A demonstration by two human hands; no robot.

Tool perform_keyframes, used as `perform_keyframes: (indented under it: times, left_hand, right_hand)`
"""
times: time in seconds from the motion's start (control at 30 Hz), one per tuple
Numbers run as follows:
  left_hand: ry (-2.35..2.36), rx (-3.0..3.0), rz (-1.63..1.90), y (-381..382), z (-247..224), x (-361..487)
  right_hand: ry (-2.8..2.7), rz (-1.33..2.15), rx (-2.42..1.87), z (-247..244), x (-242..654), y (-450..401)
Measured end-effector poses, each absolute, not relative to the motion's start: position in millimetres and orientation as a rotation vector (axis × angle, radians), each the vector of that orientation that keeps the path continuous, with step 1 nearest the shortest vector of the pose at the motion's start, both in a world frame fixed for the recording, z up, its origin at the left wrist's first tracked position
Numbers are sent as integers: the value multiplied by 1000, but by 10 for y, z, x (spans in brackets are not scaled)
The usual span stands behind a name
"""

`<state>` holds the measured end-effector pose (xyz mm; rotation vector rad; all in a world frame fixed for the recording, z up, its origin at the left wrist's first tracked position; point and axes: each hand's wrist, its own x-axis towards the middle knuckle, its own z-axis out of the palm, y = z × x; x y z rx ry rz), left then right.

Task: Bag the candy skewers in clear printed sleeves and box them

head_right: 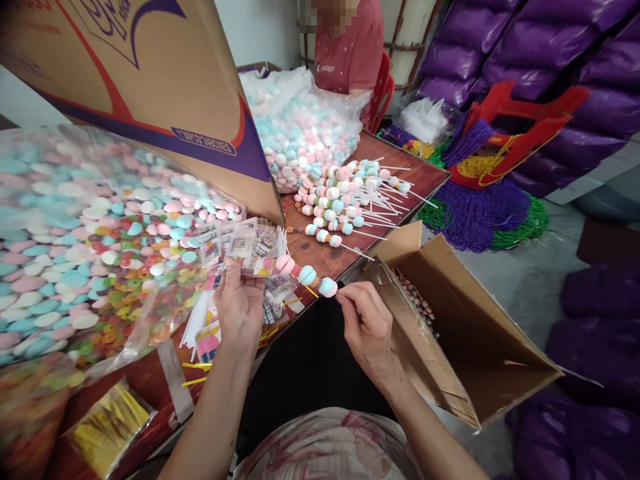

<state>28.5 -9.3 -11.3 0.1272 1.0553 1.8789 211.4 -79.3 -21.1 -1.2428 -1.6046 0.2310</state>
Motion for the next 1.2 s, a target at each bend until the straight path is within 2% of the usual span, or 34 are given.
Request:
perform_keyframes:
  times: [0.27,0.57,0.7,0.93,1.2]
  left_hand:
    - [1201,385,1921,-104,-152,286]
    - [1362,552,1875,-96,-310,236]
    - [1379,550,1871,-77,-368,182]
    - [1376,626,1791,-93,-343,180]
    - [1339,547,1802,-142,-391,345]
  right_hand:
    - [-1826,92,-1253,-249,2222,-832]
    - [-1654,443,-1271,-218,2131,-776]
    - [-1700,370,-1262,-235,2162,-763]
    - [-1881,13,-1241,-184,2240,-772]
    - [-1751,186,-1300,-295,1983,-891]
